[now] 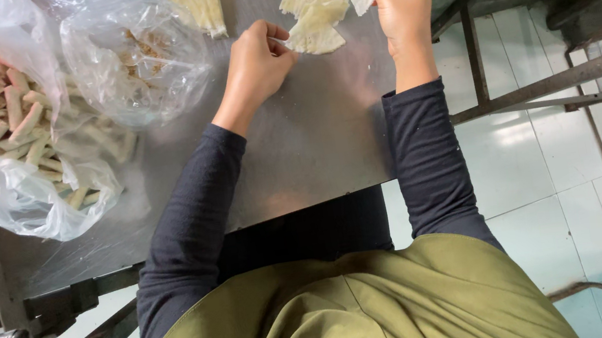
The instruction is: The person sits at a metal table and folds triangular pastry wrappers around a filling, rolling each wrapper by hand into a cylindrical roll. The person places each finished roll into a plastic bag that gradually fills with rolled pastries.
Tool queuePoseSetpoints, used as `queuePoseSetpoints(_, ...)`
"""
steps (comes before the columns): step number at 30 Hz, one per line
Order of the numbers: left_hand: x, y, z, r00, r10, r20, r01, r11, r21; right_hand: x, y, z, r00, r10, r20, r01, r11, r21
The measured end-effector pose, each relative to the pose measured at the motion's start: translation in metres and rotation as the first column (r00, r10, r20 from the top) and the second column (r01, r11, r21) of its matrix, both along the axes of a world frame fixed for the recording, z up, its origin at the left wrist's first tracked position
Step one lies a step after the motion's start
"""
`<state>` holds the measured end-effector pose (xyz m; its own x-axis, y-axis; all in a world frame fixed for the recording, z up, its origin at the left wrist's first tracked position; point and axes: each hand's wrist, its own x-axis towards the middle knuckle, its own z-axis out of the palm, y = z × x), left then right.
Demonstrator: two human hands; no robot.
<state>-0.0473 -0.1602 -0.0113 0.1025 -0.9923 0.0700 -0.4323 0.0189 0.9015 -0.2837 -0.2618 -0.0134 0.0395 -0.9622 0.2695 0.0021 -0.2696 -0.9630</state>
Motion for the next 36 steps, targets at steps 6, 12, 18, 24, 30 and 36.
queuePoseSetpoints(6,-0.023,-0.015,-0.008,0.94,0.148,0.308,-0.039,0.942,-0.334,-0.017,-0.002,0.007,1.0,-0.018,0.001,0.018,0.999,-0.038)
queuePoseSetpoints(12,-0.029,-0.053,-0.015,0.938,0.09,0.334,0.054,0.917,-0.396,-0.02,0.001,0.012,0.999,-0.04,-0.03,0.039,0.998,-0.046)
queuePoseSetpoints(18,-0.023,-0.053,-0.015,0.933,0.098,0.347,0.057,0.91,-0.412,-0.02,0.004,0.014,1.0,0.008,0.007,-0.008,0.997,-0.071)
queuePoseSetpoints(24,-0.007,-0.024,0.015,0.985,-0.17,0.01,0.164,0.932,-0.324,-0.012,0.022,0.022,0.989,-0.027,-0.147,-0.011,0.967,-0.254)
queuePoseSetpoints(30,0.032,0.051,0.045,0.921,-0.307,-0.239,0.293,0.951,-0.097,-0.001,0.102,0.047,0.631,0.007,-0.776,-0.348,0.896,-0.275)
queuePoseSetpoints(36,0.048,0.089,0.052,0.695,-0.478,-0.537,0.563,0.827,-0.007,0.024,0.141,0.066,0.83,0.53,-0.174,-0.533,0.845,0.032)
